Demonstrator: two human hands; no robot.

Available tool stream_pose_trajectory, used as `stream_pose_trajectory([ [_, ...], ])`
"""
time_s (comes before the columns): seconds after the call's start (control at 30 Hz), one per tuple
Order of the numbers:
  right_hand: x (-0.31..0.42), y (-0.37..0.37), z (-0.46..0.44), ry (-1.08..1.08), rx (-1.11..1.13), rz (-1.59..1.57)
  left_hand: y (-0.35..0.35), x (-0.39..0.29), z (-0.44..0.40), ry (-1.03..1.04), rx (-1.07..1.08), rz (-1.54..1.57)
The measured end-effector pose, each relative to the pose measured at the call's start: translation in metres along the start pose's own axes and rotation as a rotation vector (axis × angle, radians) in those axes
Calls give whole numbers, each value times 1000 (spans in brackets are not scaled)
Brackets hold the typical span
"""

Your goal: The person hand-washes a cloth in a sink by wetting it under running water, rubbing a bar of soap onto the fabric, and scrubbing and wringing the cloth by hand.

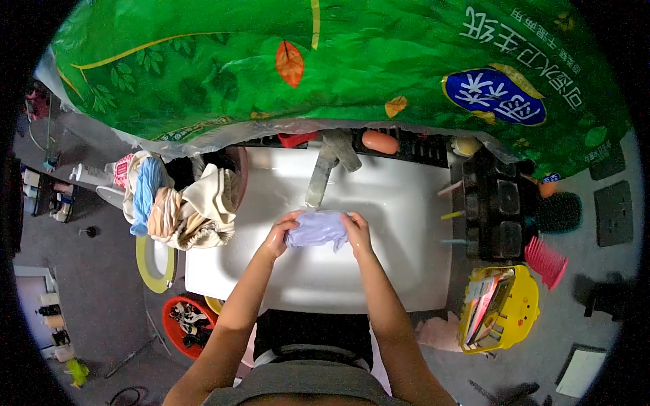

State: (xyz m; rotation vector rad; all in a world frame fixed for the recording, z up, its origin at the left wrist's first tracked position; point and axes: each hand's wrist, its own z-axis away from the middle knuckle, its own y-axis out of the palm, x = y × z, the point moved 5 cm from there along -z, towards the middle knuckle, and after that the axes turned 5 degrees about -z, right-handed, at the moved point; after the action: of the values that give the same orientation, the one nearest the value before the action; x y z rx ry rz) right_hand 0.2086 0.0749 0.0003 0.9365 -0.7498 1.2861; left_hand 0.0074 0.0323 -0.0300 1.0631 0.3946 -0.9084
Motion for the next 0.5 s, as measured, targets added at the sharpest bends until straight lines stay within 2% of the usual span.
stream_pose_trajectory([
  [0.07,-9,-1,-7,-10,70,89,1,-6,2,107,-35,-144],
  [0.17,-27,-9,-23,-335,-40,437,14,-20,16,319,-105,-393],
  [0.2,-33,-11,-23,-411,-159,464,20,-20,22,397,-129,-482],
  [0.23,-41,-8,-21,-485,-278,489,26,-20,30,559,-257,-773],
  [0.27,-45,-1,-17,-559,-397,512,43,-24,42,678,-207,-880],
  [0.3,-52,20,-8,4,-221,13,61,-29,55,795,-155,-987],
  [0.33,-49,41,9,360,-223,-201,73,-21,61,869,-116,-1052],
  [0.37,-76,53,6,516,130,-533,84,-13,68,941,-75,-1116],
  [0.4,-72,65,7,488,318,-654,97,-11,78,996,-38,-1103],
  [0.5,-49,100,7,373,884,-1003,88,-2,86,865,-65,-877],
])
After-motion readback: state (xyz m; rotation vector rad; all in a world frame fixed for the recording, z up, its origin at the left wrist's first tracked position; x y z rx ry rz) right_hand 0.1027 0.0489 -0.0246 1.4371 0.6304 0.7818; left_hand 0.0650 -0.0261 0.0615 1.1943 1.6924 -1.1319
